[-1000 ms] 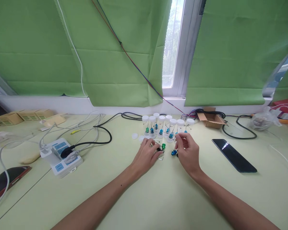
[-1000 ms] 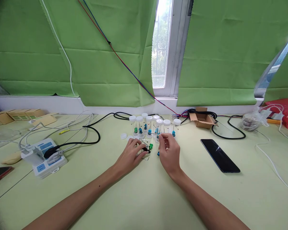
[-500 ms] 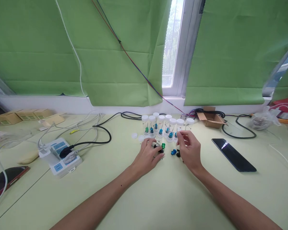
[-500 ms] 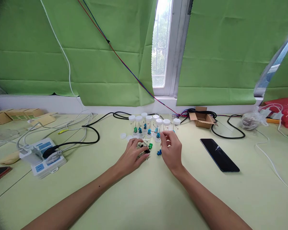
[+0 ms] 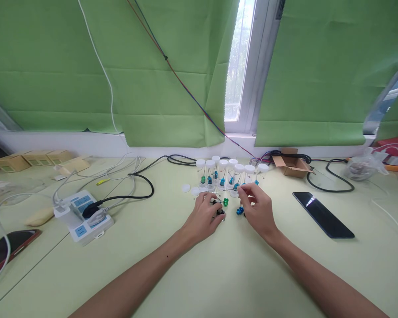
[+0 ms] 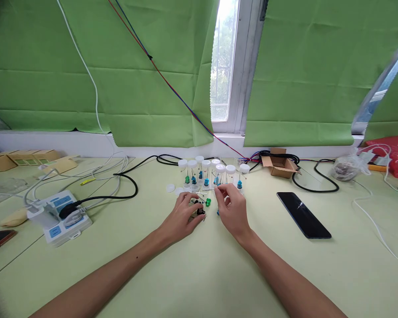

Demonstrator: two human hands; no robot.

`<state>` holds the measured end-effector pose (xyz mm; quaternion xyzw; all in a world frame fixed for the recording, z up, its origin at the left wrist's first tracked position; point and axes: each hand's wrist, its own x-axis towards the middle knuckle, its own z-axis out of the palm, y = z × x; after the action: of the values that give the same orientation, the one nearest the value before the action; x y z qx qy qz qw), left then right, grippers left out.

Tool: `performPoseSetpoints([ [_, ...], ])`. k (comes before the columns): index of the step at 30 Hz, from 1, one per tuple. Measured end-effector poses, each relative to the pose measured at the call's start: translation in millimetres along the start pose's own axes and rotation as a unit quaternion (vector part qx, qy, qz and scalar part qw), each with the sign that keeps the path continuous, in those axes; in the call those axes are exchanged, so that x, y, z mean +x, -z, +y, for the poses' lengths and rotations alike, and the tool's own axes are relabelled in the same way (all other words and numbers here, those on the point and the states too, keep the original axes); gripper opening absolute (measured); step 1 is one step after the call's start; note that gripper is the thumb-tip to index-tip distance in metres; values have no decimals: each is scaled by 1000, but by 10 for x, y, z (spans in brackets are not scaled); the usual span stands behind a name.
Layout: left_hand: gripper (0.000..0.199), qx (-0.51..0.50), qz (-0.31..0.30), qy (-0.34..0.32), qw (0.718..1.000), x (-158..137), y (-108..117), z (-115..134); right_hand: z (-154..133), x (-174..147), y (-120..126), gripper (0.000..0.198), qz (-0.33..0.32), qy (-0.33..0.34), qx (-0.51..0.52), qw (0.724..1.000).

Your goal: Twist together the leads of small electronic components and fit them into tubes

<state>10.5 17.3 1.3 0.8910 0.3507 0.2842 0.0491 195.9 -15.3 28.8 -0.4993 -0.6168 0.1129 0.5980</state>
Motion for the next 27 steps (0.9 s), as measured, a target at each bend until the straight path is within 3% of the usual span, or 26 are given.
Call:
performPoseSetpoints([
  [10,14,-16,-6,-17,1000,-2,-22,-37,11,21,0,21,-4,5,6,1000],
  [18,8,-43,7,-33,999,5,35,19,2,-2,-25,24,-38,-30,18,999],
  [27,11,-85,74,59,992,-9,50,24,20,-15,-21,25,-58,-23,14,998],
])
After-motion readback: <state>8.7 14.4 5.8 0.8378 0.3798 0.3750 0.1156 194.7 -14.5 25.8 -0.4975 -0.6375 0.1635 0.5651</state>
